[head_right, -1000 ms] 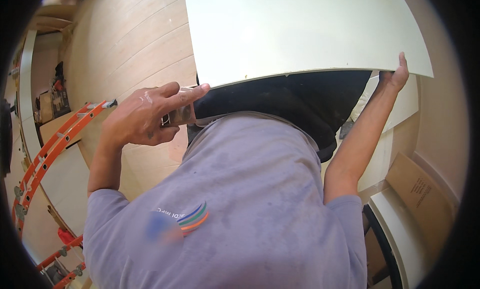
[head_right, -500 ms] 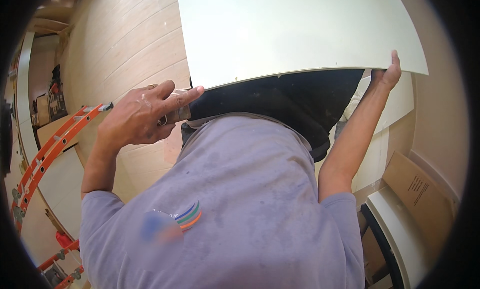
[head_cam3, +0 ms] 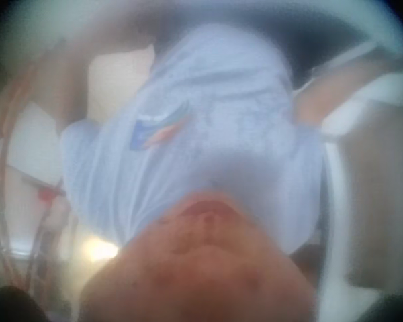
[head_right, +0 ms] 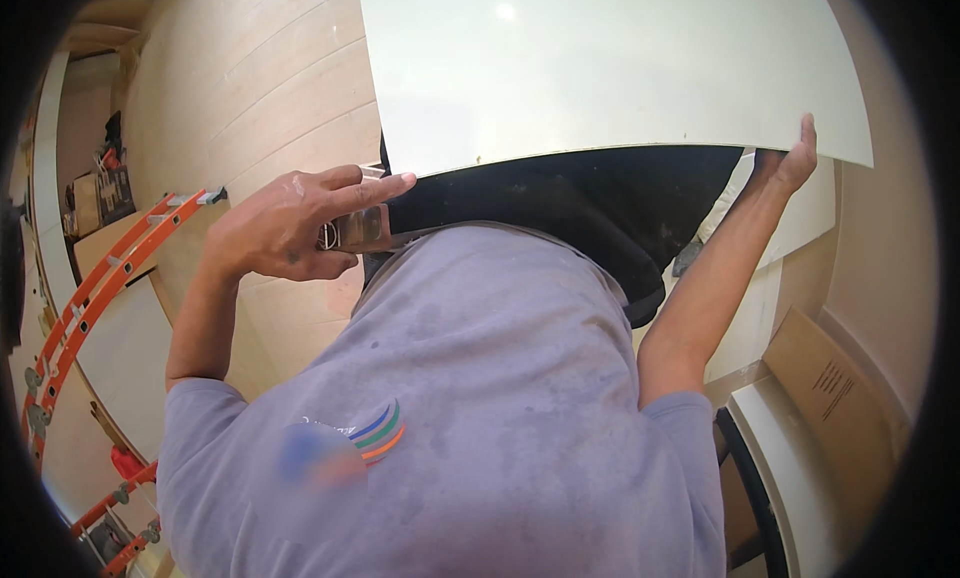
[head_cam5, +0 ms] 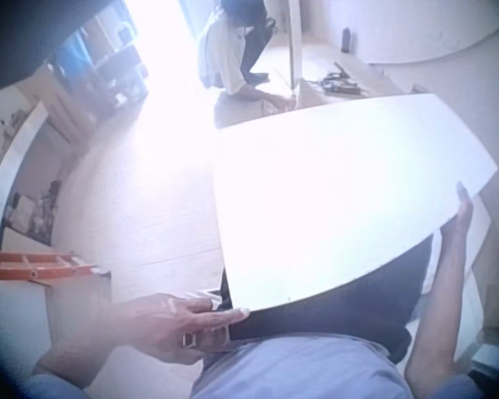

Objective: The person smooths a white cabinet door with a sanding block, then uses a utility knife to trim the edges. They flip the door and continue trimming and smoothing the edges and surface. The person works on the floor in a room with other workers and tools.

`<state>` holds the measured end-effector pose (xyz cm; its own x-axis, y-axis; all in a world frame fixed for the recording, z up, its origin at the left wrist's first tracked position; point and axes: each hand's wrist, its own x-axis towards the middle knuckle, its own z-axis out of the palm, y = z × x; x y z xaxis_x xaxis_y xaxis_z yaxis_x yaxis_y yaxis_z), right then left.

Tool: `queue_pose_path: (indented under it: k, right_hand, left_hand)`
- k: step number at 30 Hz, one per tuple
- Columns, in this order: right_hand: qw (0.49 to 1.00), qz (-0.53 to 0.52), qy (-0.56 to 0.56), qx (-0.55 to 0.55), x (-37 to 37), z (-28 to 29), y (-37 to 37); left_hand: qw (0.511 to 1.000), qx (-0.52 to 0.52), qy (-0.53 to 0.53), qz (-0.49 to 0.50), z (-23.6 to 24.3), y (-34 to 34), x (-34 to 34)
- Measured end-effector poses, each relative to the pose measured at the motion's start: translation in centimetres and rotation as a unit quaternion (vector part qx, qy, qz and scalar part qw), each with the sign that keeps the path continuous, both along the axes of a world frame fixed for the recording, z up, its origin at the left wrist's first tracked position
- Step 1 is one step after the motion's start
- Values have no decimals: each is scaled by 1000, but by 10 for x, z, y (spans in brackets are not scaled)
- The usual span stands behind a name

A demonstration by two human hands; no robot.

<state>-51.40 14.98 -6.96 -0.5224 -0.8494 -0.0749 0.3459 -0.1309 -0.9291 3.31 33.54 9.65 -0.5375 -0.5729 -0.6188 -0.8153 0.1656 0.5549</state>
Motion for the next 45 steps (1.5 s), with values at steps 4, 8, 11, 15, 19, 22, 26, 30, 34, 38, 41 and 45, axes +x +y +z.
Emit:
queue_pose_path:
  k: [4, 8, 11, 15, 19, 22, 26, 30, 34, 38, 41, 45]
  right_hand:
    - [998, 9, -67, -6, -21, -21, -6]
    - [998, -42, -25, -34, -23, -34, -16]
    - [993, -21, -86, -83, -4, -26, -17]
    - [995, -27, -67, -74, -4, -28, -19]
    - [995, -53, -43, -73, -4, -28, -16]
    - [994, -47, -60, -84, -5, -31, -15]
    - [990, -47, -72, -112, -10, -31, -13]
    - [991, -57, -61, -107, 2, -22, -12]
    - [993, -38, -66, -88, -1, -27, -15]
    - [989, -11, -99, -110, -33, -48, -18]
    - [993, -47, -73, -78, 3, -26, -17]
    - [994, -43, -68, -77, 6, -18, -11]
  left_hand:
    - [998, 1, 65, -12, -3, -10, 5]
    - [976, -58, 212, -3, 1, -39, -10]
    - [954, -133, 269, 16, -3, -67, -59]
    - [938, -272, 213, 10, -21, -92, -162]
    - [920, -341, 196, -11, -43, -114, -237]
    - [923, -345, 167, -36, -46, -122, -270]
    - [927, -347, 131, -48, -46, -121, -283]
    - [937, -327, 114, -37, -45, -118, -272]
    - [937, -325, 118, -40, -47, -107, -243]
    - [942, -312, 118, -39, -45, -88, -206]
    - [948, -305, 92, -9, -49, -73, -174]
    - [948, -306, 87, 16, -53, -50, -136]
